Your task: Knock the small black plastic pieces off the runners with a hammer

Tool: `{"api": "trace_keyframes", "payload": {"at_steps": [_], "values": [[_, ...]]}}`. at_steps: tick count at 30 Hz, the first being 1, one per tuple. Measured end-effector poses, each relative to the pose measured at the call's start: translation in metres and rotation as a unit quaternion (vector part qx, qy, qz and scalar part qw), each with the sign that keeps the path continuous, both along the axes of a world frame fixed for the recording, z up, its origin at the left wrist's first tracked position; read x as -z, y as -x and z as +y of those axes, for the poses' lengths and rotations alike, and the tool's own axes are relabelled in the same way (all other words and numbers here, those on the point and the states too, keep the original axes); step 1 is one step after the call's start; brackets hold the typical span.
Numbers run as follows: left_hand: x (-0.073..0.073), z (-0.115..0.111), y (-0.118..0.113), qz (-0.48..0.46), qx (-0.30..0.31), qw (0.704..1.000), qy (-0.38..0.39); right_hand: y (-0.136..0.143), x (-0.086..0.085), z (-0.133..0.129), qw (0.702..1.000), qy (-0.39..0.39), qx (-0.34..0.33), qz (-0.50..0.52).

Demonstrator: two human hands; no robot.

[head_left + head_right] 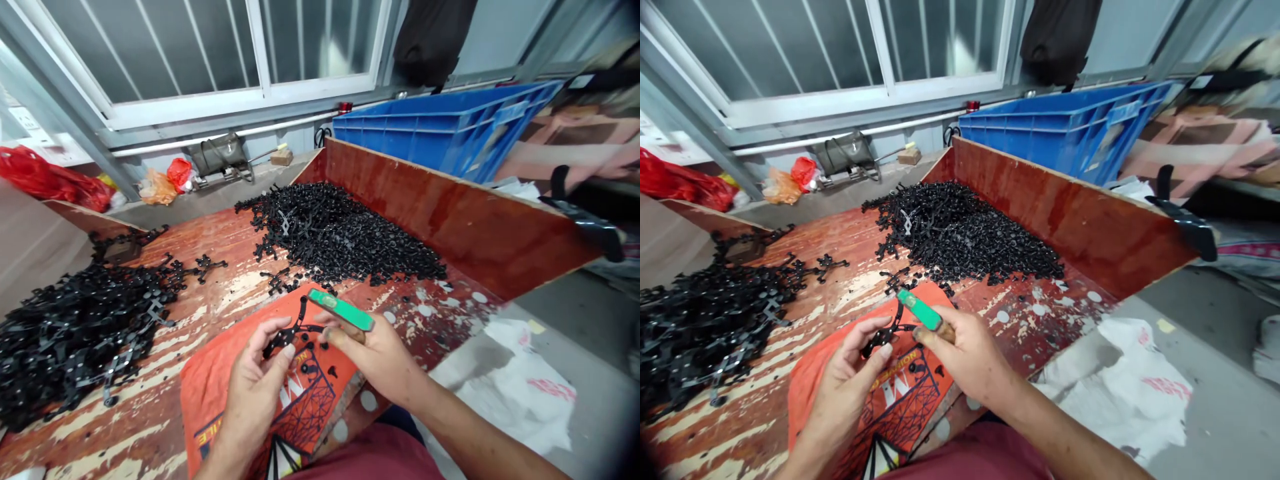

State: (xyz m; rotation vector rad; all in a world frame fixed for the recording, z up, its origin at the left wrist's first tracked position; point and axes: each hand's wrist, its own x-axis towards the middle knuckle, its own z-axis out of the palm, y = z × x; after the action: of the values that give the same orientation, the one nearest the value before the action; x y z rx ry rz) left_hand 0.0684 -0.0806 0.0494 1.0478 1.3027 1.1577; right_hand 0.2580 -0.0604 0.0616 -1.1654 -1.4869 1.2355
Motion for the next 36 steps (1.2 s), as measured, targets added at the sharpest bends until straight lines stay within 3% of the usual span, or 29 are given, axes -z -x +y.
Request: {"api": "trace_keyframes", "payload": {"at_steps": [3, 6, 9, 12, 15, 19, 22, 25, 28, 31, 36], "values": [[0.011, 0.0, -0.006, 0.012, 0.04, 0.999, -0.003, 0.007, 0.003, 0.003, 1.0, 0.024, -0.017, 0.005], [0.014, -0.001, 0.005, 0.111, 0.114, 0.987, -0.021, 0.001, 0.002, 0.013, 0.999, 0.021, -0.026, -0.018], [0.002, -0.002, 0.023, 0.228, 0.083, 0.968, -0.067, -0.008, -0.005, 0.026, 0.999, 0.025, -0.014, -0.031], [-0.016, -0.001, 0.03, 0.23, 0.061, 0.968, -0.079, -0.011, -0.01, 0.036, 0.999, 0.032, -0.028, -0.027], [-0.024, 0.004, 0.019, 0.217, 0.103, 0.968, -0.068, -0.003, -0.01, 0.036, 0.997, 0.047, -0.063, -0.013], [-0.011, 0.014, 0.001, 0.098, 0.184, 0.978, 0.016, 0.008, -0.003, 0.028, 0.994, 0.046, -0.085, -0.043], [-0.003, 0.02, 0.007, 0.003, 0.182, 0.98, 0.076, 0.003, 0.003, 0.023, 0.991, 0.005, -0.078, -0.107], [-0.003, 0.022, 0.024, 0.025, 0.123, 0.988, 0.092, -0.015, 0.014, 0.022, 0.992, -0.026, -0.058, -0.113], [0.002, 0.027, 0.034, 0.052, 0.114, 0.985, 0.115, -0.033, 0.029, 0.018, 0.992, 0.001, -0.015, -0.126], [0.015, 0.037, 0.03, 0.095, 0.125, 0.981, 0.117, -0.042, 0.043, 0.01, 0.986, 0.037, -0.004, -0.164], [0.038, 0.058, 0.021, 0.173, 0.115, 0.977, 0.046, -0.042, 0.055, 0.0, 0.975, 0.033, -0.01, -0.219]]}}
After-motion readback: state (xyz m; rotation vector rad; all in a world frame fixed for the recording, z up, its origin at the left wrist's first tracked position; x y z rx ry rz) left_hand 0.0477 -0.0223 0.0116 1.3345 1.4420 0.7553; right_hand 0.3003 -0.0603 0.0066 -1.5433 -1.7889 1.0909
